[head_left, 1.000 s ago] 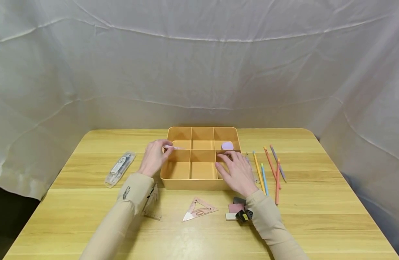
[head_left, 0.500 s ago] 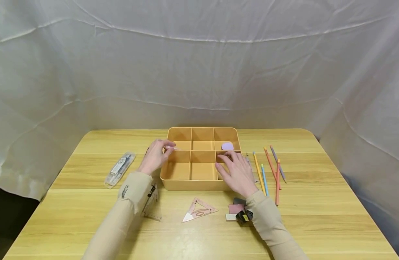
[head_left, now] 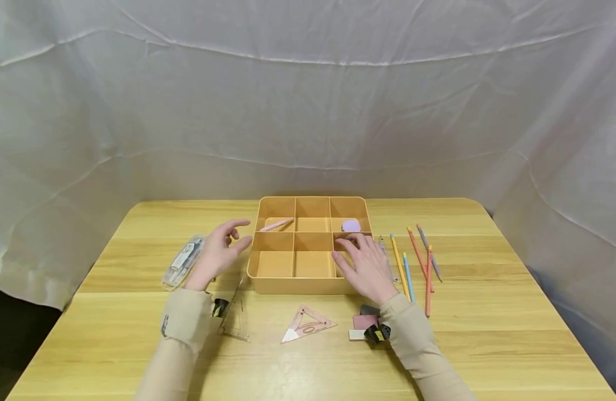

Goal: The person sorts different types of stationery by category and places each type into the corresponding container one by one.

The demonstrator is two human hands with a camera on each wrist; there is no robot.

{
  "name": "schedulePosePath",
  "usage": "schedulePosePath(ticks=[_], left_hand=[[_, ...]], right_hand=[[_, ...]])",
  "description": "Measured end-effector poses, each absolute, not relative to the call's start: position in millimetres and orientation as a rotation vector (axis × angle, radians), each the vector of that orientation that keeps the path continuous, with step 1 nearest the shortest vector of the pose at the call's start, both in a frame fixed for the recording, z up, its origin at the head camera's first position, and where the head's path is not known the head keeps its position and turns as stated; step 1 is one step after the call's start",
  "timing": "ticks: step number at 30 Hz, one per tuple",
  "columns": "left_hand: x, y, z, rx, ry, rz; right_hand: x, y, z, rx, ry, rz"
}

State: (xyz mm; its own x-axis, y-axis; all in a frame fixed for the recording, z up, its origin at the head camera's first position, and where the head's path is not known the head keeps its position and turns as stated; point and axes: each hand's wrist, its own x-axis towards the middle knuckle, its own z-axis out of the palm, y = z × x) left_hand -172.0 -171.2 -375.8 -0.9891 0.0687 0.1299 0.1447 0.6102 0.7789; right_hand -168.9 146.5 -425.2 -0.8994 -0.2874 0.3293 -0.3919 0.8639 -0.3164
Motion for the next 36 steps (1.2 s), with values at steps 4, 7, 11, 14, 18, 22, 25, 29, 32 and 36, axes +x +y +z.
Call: schedulePosePath(ticks=[4,7,11,14,18,22,25,29,32,36], left_hand=[[-165,-188,-382,-0.126,-2.738,-1.392],[-161,-200,-391,-0.067,-2.811,-1.352],[-156,-213,-401,-0.01,-2.928,-1.28],[-154,-219,-405,0.009,-2.99,-1.244],[-157,-221,-407,0.025,-3.063,-1.265],[-159,-222,-406,0.058,-3.125,-1.287],[-158,-223,-406,0.057,-3.138,-1.282],[-157,-223,-405,0.026,-3.141,-1.265],[-157,-223,-406,0.011,-3.152,-1.223],[-157,-224,-407,0.014,-3.157,-1.205]], right_hand=[[-169,147,-425,0.513,-2.765,0.546],[-169,146,-425,0.513,-2.765,0.541],[-169,145,-427,0.517,-2.756,0.537],[-169,144,-427,0.521,-2.748,0.539],[-169,145,-427,0.514,-2.749,0.546],[-169,145,-426,0.51,-2.752,0.551],[-169,145,-427,0.513,-2.75,0.548],[-169,146,-427,0.52,-2.743,0.536],[-169,146,-427,0.522,-2.743,0.535],[-169,146,-426,0.519,-2.749,0.537]])
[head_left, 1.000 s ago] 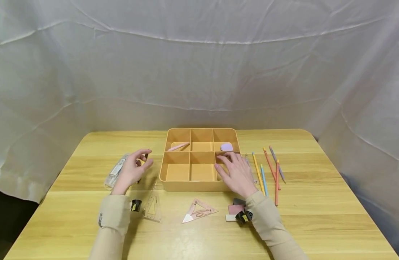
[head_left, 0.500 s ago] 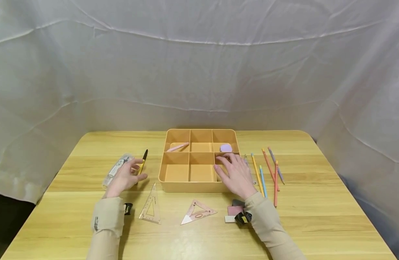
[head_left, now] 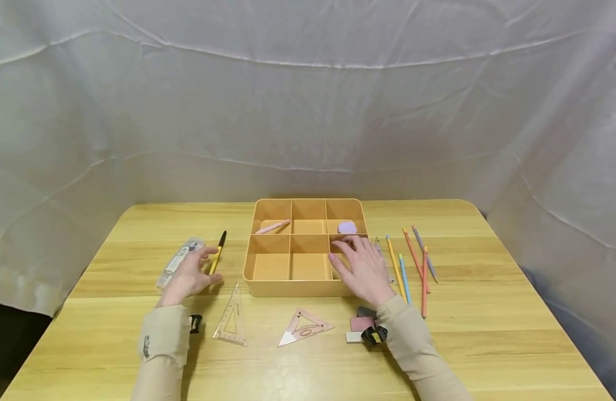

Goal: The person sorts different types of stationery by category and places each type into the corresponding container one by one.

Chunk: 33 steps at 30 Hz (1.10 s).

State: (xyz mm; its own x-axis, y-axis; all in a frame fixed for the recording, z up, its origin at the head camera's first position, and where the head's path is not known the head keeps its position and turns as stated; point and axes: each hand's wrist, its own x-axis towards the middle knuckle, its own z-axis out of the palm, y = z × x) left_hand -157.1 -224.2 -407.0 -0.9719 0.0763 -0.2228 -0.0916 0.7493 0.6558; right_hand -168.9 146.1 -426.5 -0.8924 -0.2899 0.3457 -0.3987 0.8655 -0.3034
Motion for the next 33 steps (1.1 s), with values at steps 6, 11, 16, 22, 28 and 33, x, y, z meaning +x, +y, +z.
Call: schedulePosePath(ticks=[6,11,16,22,28,33], left_hand=[[-156,-225,-410,-0.044,2.702,1.042],[-155,-225,-412,-0.076,2.712,0.992],[-156,-226,-414,-0.085,2.709,0.983],[-158,-227,-416,-0.094,2.702,0.991],[-159,-228,-421,-0.149,2.731,1.015],[-159,-228,-422,-0.181,2.734,1.028]], right_hand=[[-169,146,-426,0.516,-2.751,0.537],[-169,147,-427,0.518,-2.751,0.528],[-170,147,-427,0.528,-2.743,0.52],[-171,146,-427,0.52,-2.747,0.519],[-170,146,-425,0.516,-2.751,0.528],[-169,145,-424,0.516,-2.753,0.533]])
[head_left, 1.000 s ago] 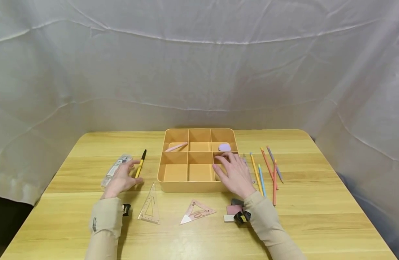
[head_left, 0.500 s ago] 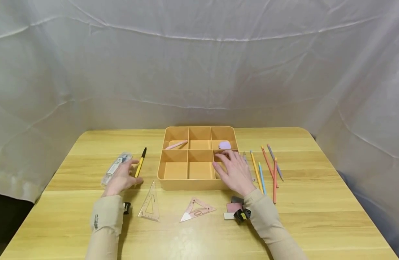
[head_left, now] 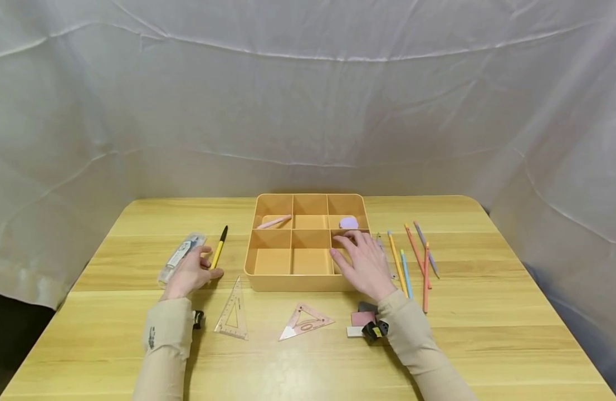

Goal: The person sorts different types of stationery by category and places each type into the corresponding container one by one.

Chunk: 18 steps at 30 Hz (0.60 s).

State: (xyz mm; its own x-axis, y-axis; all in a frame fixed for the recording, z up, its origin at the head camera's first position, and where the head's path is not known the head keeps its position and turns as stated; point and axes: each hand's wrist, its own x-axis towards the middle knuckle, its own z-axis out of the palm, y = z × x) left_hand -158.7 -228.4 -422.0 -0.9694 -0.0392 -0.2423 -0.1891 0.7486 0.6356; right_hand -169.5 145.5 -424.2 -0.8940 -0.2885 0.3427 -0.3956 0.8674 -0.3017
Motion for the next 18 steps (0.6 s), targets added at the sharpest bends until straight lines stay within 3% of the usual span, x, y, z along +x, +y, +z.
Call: schedulePosePath(ticks=[18], left_hand=[[-157.7,-226.7,-422.5,-0.229,2.827,0.999]], right_hand=[[-170.7,146.4,-426.3,0.519,-2.753,0.541]])
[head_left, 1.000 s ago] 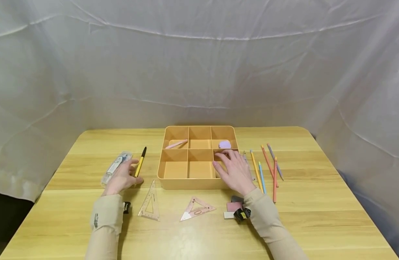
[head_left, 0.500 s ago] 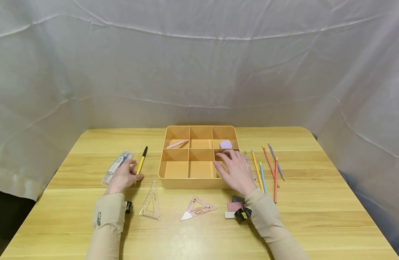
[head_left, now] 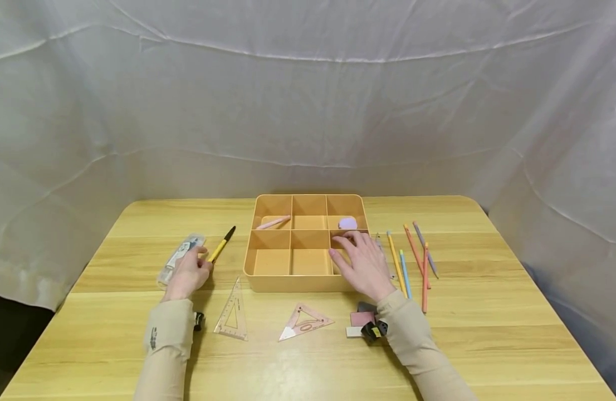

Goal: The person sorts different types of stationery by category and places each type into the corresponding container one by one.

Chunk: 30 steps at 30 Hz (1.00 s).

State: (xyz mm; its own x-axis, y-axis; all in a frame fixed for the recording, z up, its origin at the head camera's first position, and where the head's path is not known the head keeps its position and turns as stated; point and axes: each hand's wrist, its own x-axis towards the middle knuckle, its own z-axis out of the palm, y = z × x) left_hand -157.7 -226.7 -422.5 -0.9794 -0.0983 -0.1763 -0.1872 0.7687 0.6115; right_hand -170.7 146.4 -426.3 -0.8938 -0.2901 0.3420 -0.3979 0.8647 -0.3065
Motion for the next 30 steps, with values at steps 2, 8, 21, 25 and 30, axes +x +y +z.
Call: schedulePosePath(ticks=[2,8,21,25,30], left_hand=[[-158,-227,-421,-0.234,2.848,1.007],[-158,-227,-420,-0.255,2.954,1.016],[-157,-211,-402,-0.196,3.168,1.282],[-153,-199,-392,-0.193,3.181,1.37],[-152,-185,-388,-0.108,3.232,1.4]], right_hand=[[-171,146,-426,0.52,-2.752,0.542],[-171,146,-426,0.514,-2.758,0.542],[-170,147,-424,0.517,-2.753,0.548],[-170,146,-425,0.52,-2.757,0.552],[-170,146,-426,0.513,-2.765,0.549]])
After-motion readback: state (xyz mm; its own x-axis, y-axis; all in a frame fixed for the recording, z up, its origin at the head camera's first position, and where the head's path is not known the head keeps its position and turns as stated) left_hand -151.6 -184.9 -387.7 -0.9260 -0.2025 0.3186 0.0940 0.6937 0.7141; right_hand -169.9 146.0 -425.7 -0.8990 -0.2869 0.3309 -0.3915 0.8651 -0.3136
